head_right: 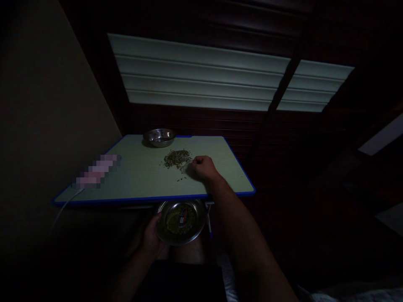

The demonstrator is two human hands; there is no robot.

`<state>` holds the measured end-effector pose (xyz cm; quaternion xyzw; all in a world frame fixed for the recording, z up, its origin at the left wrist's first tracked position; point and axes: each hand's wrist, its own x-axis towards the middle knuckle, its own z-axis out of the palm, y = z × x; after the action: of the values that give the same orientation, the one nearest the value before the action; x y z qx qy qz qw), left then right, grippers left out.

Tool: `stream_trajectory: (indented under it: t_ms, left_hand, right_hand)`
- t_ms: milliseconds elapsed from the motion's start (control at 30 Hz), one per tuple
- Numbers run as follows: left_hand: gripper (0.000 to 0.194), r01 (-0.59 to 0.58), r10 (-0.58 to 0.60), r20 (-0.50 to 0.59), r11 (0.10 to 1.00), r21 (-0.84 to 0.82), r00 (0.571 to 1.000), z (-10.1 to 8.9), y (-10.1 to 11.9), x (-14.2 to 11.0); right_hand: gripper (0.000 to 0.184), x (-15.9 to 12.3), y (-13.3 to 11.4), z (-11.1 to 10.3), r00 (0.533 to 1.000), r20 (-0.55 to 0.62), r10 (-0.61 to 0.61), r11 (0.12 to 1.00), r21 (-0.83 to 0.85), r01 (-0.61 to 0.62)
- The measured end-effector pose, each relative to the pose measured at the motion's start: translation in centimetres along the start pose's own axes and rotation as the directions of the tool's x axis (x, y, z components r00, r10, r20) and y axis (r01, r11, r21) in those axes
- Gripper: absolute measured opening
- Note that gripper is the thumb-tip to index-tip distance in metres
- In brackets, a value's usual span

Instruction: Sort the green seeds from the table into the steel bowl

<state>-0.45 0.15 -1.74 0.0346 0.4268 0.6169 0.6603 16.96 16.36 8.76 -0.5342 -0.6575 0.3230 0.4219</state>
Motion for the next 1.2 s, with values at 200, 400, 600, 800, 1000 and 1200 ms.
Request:
stream_trajectory:
  t_ms: [200,400,600,800,1000,1200]
  left_hand:
    - [0.020,0.009,-0.009,-0.002,1.000,0.004,1.000,0.4,0.2,-0.4]
    - [0.020,0.010,-0.010,-0.015,1.000,-0.007,1.000,0.2,0.1,0.0]
    - [0.021,0.016,-0.016,-0.025,1.000,-0.008,1.000,0.2,0.1,-0.1]
    - [0.020,0.002,-0.002,-0.014,1.000,0.007,1.000,0.2,0.0,-0.1]
    - [0.020,0.046,-0.047,-0.044,0.999,-0.025,0.998,1.0,0.4,-0.7]
    - [0.022,0.036,-0.036,-0.042,0.999,-0.015,0.998,1.0,0.5,-0.8]
  right_hand:
    - [0.013,0.0,0.1,0.0,1.000,-0.011,-0.009,1.000,-0.011,0.009]
    - [0.015,-0.1,0.1,0.2,0.998,0.058,0.020,0.998,0.052,-0.023]
    - [0.016,-0.3,0.1,0.1,0.985,0.169,0.035,0.994,0.094,-0.051]
    - [0.014,-0.1,0.2,0.2,0.999,0.049,0.009,1.000,0.017,-0.010]
    - [0.016,0.0,0.2,0.1,0.998,-0.063,-0.013,0.995,-0.104,0.006]
    - [0.017,0.1,0.1,0.0,0.994,-0.105,-0.036,0.993,-0.116,0.024]
